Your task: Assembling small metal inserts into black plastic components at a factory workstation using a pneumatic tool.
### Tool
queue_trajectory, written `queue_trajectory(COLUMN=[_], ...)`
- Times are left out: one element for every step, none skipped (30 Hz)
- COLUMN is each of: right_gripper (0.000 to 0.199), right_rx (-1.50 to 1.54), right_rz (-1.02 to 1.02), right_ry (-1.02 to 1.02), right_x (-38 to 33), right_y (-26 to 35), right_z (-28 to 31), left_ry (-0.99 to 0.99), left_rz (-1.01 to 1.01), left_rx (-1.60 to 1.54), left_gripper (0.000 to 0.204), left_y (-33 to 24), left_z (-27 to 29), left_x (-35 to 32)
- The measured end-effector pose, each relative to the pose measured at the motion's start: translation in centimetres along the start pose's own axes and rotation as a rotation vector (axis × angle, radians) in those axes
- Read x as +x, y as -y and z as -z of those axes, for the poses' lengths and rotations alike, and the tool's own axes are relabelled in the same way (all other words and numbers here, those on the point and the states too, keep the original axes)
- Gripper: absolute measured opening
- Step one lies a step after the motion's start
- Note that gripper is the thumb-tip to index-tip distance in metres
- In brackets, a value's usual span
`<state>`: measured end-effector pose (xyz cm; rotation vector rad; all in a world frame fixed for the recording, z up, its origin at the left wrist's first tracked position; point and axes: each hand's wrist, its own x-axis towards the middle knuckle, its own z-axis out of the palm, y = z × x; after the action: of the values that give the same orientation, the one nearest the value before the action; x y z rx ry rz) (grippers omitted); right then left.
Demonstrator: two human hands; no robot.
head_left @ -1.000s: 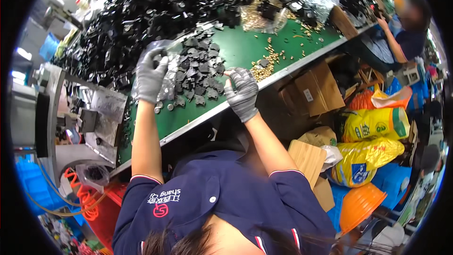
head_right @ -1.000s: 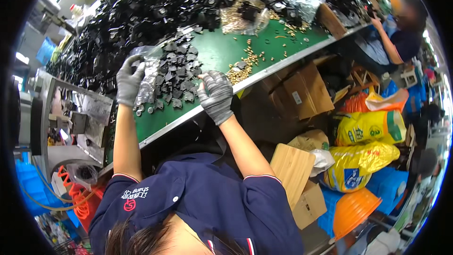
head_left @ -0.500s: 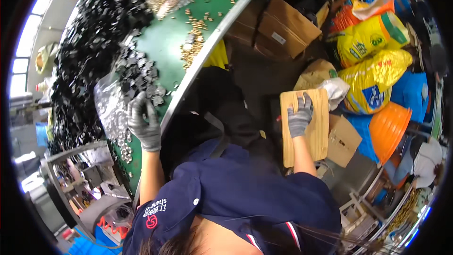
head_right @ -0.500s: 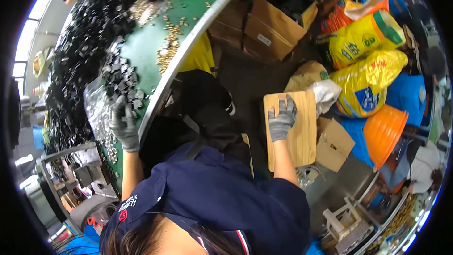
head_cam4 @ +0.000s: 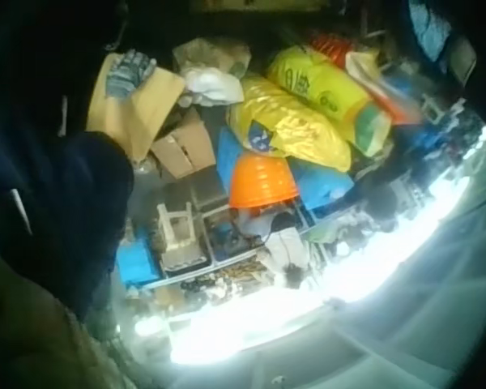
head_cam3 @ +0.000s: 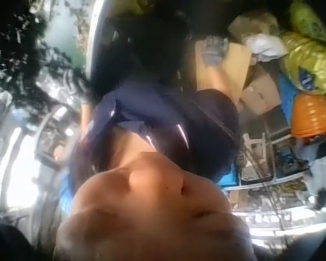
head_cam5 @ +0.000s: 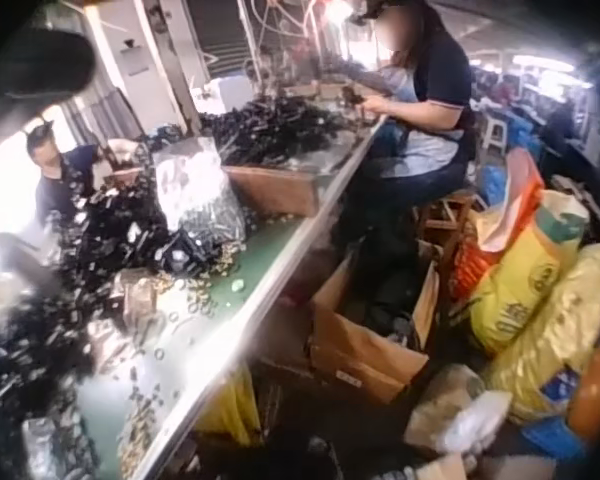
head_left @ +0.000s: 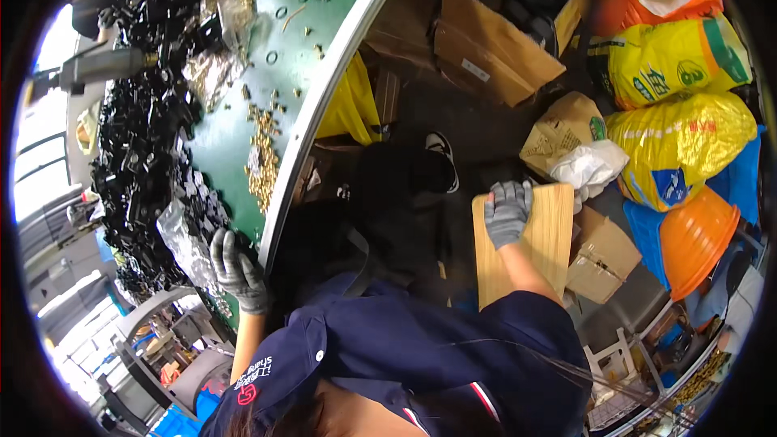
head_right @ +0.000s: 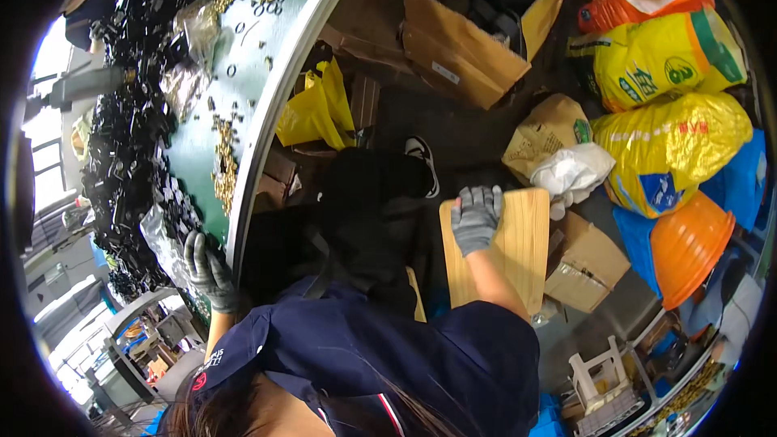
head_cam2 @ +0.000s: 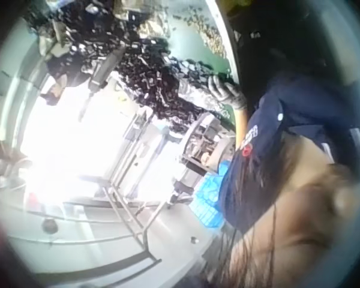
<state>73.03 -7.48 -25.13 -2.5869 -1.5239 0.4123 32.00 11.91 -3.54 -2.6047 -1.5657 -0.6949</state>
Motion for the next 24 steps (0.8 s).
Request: queue_trajectory(right_gripper=[0.034,0.034,0.034,0.035,0.035,0.035,0.036,0.036,0.036,0.036,0.036,0.037,0.037,0.037,0.037,0.038,0.038,0.038,0.038,0.039,0.039,0.039,0.039,0.04], right_rx=[0.028,0.03,0.028,0.025,0.024,0.029,0.025,0.022,0.019,0.024,0.036,0.05,0.065,0.074,0.075,0.076,0.081,0.089,0.085,0.085,0.083,0.09,0.096,0.103], right_rz=[0.022,0.022,0.024,0.024,0.02,0.013,0.016,0.018,0.019,0.003,0.001,0.001,0.002,-0.008,-0.017,-0.024,-0.032,-0.036,-0.035,-0.034,-0.033,-0.037,-0.038,-0.038], right_ry=[-0.021,-0.02,-0.003,0.013,0.035,0.047,0.052,0.058,0.063,0.074,0.066,0.058,0.051,0.065,0.08,0.096,0.112,0.12,0.128,0.136,0.142,0.147,0.147,0.148], right_x=[-0.1,-0.1,-0.2,-0.2,-0.4,-0.3,-0.2,-0.1,0.1,0.1,0.0,0.0,-0.1,-0.1,0.0,0.1,0.3,0.3,0.3,0.2,0.1,0.1,0.1,0.2], right_y=[0.1,-0.1,-0.2,-0.3,-0.4,-0.7,-0.6,-0.5,-0.4,-0.5,-0.6,-0.7,-0.7,-0.6,-0.6,-0.5,-0.5,-0.6,-0.7,-0.6,-0.5,-0.4,-0.4,-0.5], right_z=[0.1,0.1,-0.1,-0.3,-0.3,-0.4,-0.4,-0.4,-0.5,-0.4,-0.3,-0.4,-0.4,-0.5,-0.5,-0.4,-0.4,-0.4,-0.4,-0.5,-0.7,-0.8,-0.8,-0.9], left_ry=[0.004,0.006,0.038,0.071,0.111,0.125,0.16,0.195,0.23,0.246,0.29,0.334,0.377,0.393,0.366,0.338,0.309,0.319,0.316,0.313,0.309,0.315,0.328,0.343], left_rz=[0.029,0.027,0.058,0.088,0.117,0.113,0.075,0.034,-0.009,-0.021,-0.064,-0.109,-0.153,-0.163,-0.129,-0.095,-0.062,-0.066,-0.048,-0.031,-0.014,-0.019,-0.021,-0.023], left_rx=[0.004,0.006,0.008,0.009,0.011,0.015,0.085,0.154,0.225,0.222,0.302,0.384,0.468,0.473,0.416,0.359,0.307,0.313,0.301,0.292,0.282,0.288,0.278,0.271], left_gripper=[0.036,0.036,0.037,0.038,0.039,0.039,0.04,0.041,0.042,0.042,0.043,0.044,0.045,0.045,0.044,0.044,0.044,0.044,0.043,0.043,0.043,0.043,0.042,0.042], left_y=[0.2,0.4,0.6,0.7,0.5,0.2,0.1,0.0,0.1,-0.4,-1.0,-1.6,-2.2,-2.8,-4.0,-5.2,-6.7,-7.9,-9.1,-10.0,-10.7,-11.3,-11.8,-12.2], left_z=[-0.1,-0.4,-0.4,-0.5,-0.3,0.0,0.4,0.7,0.9,0.9,0.9,1.1,1.4,1.3,0.9,0.6,0.6,0.7,0.9,1.2,1.4,1.5,1.6,1.6], left_x=[-0.3,-0.3,-0.3,-0.2,-0.3,-0.4,-0.2,0.2,0.9,2.1,3.5,4.8,6.0,7.3,8.9,10.5,11.9,13.0,14.1,15.0,15.6,16.0,16.3,16.5])
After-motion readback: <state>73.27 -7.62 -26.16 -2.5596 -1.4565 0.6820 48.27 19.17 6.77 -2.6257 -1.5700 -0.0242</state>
